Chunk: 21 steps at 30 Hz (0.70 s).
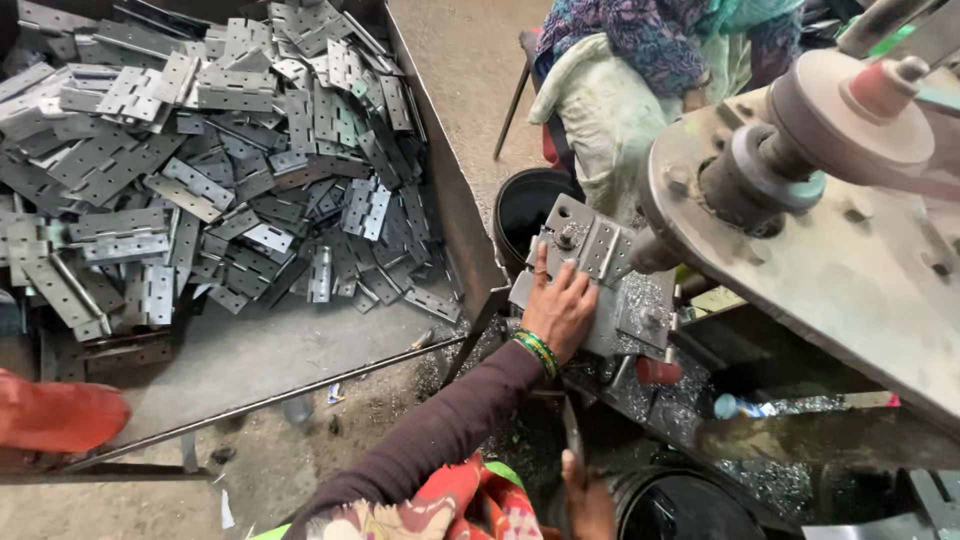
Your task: The person repeatedly picks metal hinge blanks from a bin, places them into a manual punching machine, and operates the lever to punch holes. Finished pieces are returned to the bin. The process is continuous and repetitive throughout the clip.
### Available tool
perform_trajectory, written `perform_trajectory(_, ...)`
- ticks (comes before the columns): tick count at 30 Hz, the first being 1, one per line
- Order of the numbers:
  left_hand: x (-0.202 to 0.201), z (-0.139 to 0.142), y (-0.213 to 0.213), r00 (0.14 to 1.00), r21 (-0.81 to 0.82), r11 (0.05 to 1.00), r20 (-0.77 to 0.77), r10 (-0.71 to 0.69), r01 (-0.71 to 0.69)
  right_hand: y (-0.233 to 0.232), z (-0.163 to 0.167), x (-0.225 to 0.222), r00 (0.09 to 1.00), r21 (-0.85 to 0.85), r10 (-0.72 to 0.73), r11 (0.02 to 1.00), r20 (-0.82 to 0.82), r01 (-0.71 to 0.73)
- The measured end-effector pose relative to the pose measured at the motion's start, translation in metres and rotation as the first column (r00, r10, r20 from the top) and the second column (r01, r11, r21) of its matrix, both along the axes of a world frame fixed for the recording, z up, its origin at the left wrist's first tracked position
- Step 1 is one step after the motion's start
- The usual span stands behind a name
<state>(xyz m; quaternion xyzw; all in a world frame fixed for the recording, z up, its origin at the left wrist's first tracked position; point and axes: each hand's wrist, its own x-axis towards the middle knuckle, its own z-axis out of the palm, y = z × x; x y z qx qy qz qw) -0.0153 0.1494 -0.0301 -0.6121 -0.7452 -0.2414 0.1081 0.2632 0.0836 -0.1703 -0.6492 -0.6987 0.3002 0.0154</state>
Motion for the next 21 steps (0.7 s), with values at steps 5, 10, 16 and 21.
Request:
perform_trajectory(5,-0.005,0.002,0.013,0.997,0.078,0.994,-0.008,0.081,-0.08,0.023,0.011,0.011,0.999,-0.02,0.03,0.999,0.026,-0.03)
perform_trajectory(10,-0.004,0.006,-0.017,0.997,-0.058,0.996,0.052,-0.062,0.065,0.039,0.011,0.017,0.992,0.021,0.11,0.993,0.065,-0.112)
perform_trajectory(16,-0.052,-0.061,-0.162,0.971,0.253,0.942,0.034,-0.236,0.22,0.047,-0.002,0.02,0.997,-0.034,0.044,0.999,0.055,-0.042)
perform_trajectory(21,-0.112,-0.111,-0.168,0.988,-0.064,0.99,0.078,0.133,-0.128,0.05,-0.013,0.024,0.997,-0.076,0.078,0.994,-0.003,-0.078)
